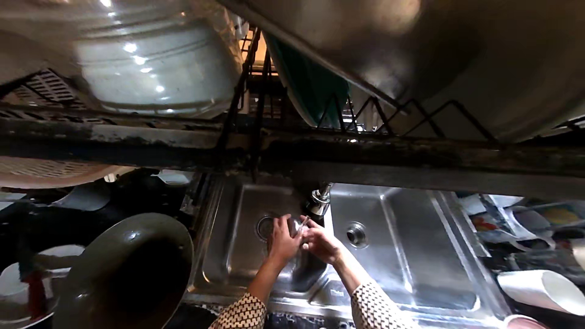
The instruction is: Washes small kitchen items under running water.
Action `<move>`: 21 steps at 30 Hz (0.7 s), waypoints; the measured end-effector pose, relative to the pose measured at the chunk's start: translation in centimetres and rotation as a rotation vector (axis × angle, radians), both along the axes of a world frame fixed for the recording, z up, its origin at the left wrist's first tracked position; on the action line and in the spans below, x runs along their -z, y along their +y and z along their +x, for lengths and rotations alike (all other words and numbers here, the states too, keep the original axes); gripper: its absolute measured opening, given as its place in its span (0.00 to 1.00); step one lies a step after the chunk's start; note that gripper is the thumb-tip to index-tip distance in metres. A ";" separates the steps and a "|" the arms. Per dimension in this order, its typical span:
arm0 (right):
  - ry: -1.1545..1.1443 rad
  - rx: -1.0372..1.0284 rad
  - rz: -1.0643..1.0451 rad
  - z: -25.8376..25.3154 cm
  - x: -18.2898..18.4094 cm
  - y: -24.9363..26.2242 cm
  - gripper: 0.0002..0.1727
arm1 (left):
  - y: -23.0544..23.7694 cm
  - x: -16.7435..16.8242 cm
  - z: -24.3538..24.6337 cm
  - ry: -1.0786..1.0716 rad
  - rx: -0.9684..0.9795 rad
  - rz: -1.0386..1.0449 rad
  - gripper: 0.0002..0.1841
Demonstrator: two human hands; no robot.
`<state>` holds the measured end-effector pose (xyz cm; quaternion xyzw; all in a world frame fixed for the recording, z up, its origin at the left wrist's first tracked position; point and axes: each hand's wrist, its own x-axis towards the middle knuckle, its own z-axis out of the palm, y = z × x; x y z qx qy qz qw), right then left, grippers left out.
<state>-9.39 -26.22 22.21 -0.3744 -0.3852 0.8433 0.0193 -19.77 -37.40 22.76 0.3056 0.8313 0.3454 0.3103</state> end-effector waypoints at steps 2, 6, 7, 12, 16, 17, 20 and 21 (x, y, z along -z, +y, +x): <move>-0.048 0.039 -0.060 0.7 0.7 0.6 0.27 | 0.1 0.4 0.7 0.194 0.076 -0.006 0.38; -0.061 0.177 -0.092 1.6 2.4 0.8 0.25 | 0.3 1.0 1.5 0.236 0.125 0.019 0.41; -0.011 0.206 -0.097 1.7 2.3 0.6 0.25 | 0.4 1.1 1.4 0.204 0.110 0.029 0.41; 0.072 0.111 0.234 0.0 -1.1 -1.8 0.30 | 1.0 -0.2 -0.7 -0.418 -0.112 0.048 0.31; 0.080 -0.316 0.807 -0.2 -0.9 -2.1 0.42 | 0.5 0.1 -1.9 -0.823 -0.361 0.058 0.38; 0.049 -0.422 0.922 -0.2 -0.8 -2.0 0.43 | 0.3 0.5 -2.1 -0.872 -0.372 0.051 0.39; 0.001 -0.457 0.987 0.0 -0.6 -1.9 0.39 | -0.6 1.0 -2.3 -0.857 -0.226 0.011 0.44; -0.016 -0.330 0.906 0.0 -0.1 -1.9 0.35 | -0.7 0.8 -2.0 -0.800 -0.145 0.001 0.43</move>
